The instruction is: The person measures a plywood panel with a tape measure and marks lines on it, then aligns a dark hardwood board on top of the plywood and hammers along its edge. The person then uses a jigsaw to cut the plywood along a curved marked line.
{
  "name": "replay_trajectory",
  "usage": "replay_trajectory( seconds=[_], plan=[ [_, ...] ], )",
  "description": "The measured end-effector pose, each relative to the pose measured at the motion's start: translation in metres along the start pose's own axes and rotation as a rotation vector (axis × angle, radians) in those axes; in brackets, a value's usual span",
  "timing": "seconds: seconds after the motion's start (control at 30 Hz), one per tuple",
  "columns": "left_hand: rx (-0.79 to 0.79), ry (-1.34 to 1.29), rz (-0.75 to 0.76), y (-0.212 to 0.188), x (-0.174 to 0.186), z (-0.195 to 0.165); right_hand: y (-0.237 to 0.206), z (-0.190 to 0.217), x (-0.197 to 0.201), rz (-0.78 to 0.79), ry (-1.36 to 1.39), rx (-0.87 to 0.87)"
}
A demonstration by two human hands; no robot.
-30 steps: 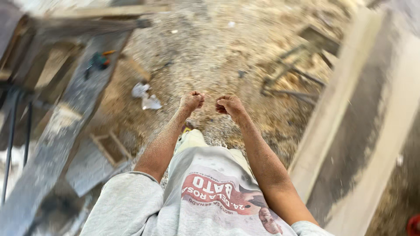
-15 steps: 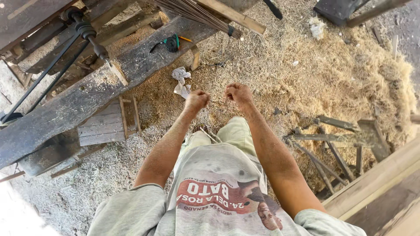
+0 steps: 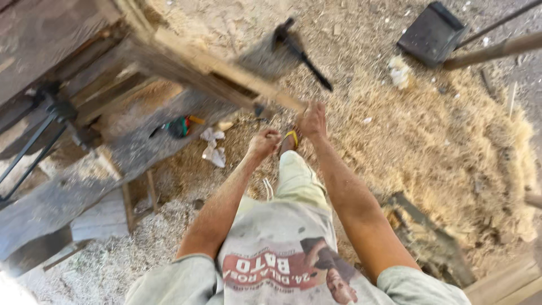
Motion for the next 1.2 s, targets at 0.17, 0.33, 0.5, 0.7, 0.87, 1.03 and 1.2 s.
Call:
replay_trajectory(
  seconds=[0.17, 0.33, 0.5, 0.7, 0.87, 1.03, 1.2],
  plan=[
    [0.192, 0.335, -0.145, 0.072, -0.03, -0.057, 0.113, -0.054, 0.03, 0.211, -0.096, -0.076],
    [0.107, 0.275, -0.171, 0.114, -0.039, -0.081, 0.178, -0.063, 0.018, 0.433, -0.18, -0.072],
    [0.13, 0.499, -0.145, 0.13, -0.036, -0.078, 0.179, -0.064, 0.006, 0.521, 0.039, -0.133],
    [0.179, 0.263, 0.013, 0.149, -0.063, -0.074, 0.126, -0.088, 0.056, 0.243, 0.374, -0.199],
    [0.137, 0.369, 0.34, 0.15, -0.123, -0.078, 0.005, -0.114, 0.122, -0.306, 0.612, -0.277],
    [-0.052, 0.957, 0.739, 0.086, -0.231, -0.066, -0.181, -0.11, 0.165, -0.913, 0.79, -0.277],
    [0.095, 0.971, 1.091, -0.054, -0.311, 0.009, -0.362, -0.112, 0.175, -1.232, 0.86, -0.334]
  ],
)
Point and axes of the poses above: each hand's wrist, its own y-axis towards the middle knuckle, its own x-axis out of the back of the hand, z = x × y, the point moved 9 cm from there along y, towards the middle knuckle, and after that the axes turned 7 degrees about z, right-handed, at the moved point
